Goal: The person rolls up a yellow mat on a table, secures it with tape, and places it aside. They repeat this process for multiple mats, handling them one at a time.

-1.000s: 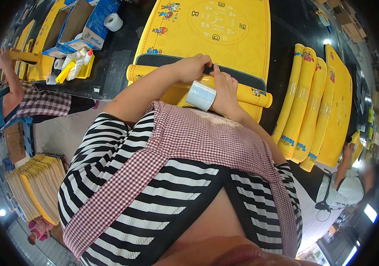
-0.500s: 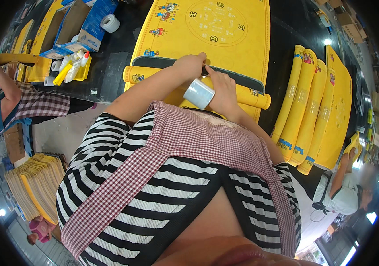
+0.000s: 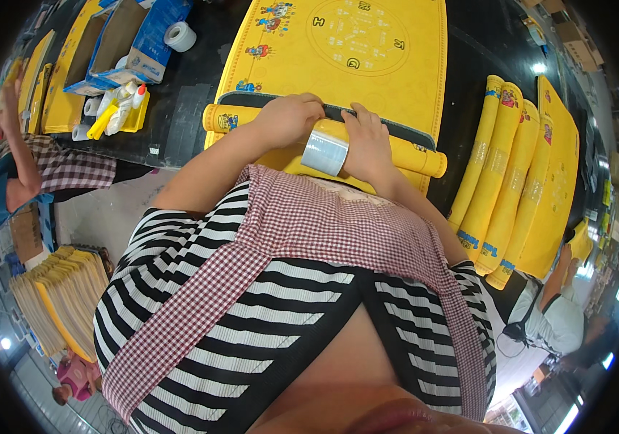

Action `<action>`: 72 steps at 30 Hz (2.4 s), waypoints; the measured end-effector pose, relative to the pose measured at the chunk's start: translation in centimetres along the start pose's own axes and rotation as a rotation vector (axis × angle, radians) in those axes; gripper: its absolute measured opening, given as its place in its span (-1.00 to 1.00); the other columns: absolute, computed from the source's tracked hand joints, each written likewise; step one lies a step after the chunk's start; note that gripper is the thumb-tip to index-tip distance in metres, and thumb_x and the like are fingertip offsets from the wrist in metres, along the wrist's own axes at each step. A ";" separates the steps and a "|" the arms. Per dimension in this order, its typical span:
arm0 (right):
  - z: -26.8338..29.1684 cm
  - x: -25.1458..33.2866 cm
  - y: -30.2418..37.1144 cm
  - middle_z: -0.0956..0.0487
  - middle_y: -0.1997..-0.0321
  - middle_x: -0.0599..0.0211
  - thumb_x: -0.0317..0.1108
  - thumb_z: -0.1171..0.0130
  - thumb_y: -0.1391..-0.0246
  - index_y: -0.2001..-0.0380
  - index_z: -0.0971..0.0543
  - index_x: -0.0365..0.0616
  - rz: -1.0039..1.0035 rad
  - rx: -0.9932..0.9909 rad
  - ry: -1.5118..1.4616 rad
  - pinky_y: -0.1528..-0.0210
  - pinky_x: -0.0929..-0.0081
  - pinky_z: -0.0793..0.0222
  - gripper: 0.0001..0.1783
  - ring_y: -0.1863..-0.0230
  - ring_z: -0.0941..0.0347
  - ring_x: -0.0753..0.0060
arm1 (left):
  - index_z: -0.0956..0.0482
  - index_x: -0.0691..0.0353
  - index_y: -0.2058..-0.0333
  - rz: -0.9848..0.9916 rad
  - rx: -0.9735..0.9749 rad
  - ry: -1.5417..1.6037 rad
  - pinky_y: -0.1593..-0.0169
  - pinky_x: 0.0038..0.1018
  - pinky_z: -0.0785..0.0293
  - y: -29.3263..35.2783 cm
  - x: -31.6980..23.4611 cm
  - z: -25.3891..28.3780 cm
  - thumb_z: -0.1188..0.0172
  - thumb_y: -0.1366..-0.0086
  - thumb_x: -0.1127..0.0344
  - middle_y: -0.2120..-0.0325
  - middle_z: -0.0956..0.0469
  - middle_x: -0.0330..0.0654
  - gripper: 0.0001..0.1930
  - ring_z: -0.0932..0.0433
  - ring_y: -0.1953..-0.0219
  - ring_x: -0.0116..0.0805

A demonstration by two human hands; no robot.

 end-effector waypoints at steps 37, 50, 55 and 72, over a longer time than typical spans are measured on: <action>-0.6 -16.7 -24.9 -0.71 0.10 0.25 -0.27 -0.23 -0.26 0.07 -0.67 -0.19 -0.020 -0.159 -0.837 0.08 0.38 -0.57 -0.72 0.13 -0.64 0.35 | -0.57 0.23 0.04 -0.240 -0.221 -0.227 -0.23 -0.11 -0.40 -12.8 9.4 3.7 -0.38 -0.19 -0.07 0.04 -0.58 0.00 -0.46 -0.51 -0.10 0.08; 1.0 -3.4 0.1 -0.55 -0.19 -0.05 -0.07 -0.27 -0.15 -0.17 -0.52 -0.24 0.538 -0.228 -0.330 -0.28 0.03 -0.29 -0.39 -0.20 -0.47 -0.10 | -0.55 0.23 0.18 -0.135 0.027 -0.278 0.03 -0.12 -0.47 -3.1 -0.5 -1.4 -0.41 -0.10 -0.14 0.21 -0.58 -0.07 -0.44 -0.58 0.12 0.01; 1.4 -1.6 3.0 -0.55 -0.26 -0.11 -0.10 -0.27 -0.16 -0.21 -0.51 -0.25 0.497 -0.245 -0.379 -0.37 -0.04 -0.26 -0.37 -0.28 -0.47 -0.19 | -0.62 0.19 0.11 0.058 0.267 -0.243 -0.09 -0.13 -0.43 -1.2 -1.6 -2.7 -0.38 -0.18 -0.19 0.07 -0.56 -0.07 -0.44 -0.49 -0.06 -0.02; 3.0 -13.1 -16.2 -0.63 0.35 0.34 -0.56 -0.27 -0.06 0.34 -0.64 -0.21 0.024 -0.302 -1.098 0.28 0.49 -0.47 -0.92 0.36 -0.51 0.49 | -0.38 0.29 -0.25 -0.138 -0.554 -0.574 -0.40 -0.02 -0.12 -3.0 -0.3 -0.6 -0.24 -0.33 0.06 -0.30 -0.36 0.09 -0.39 -0.27 -0.37 -0.03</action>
Point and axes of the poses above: each hand's wrist, its own y-axis away from the middle knuckle, its own z-axis out of the back of the hand, x = y × z, the point moved 9 cm from there along -y, towards the middle knuckle
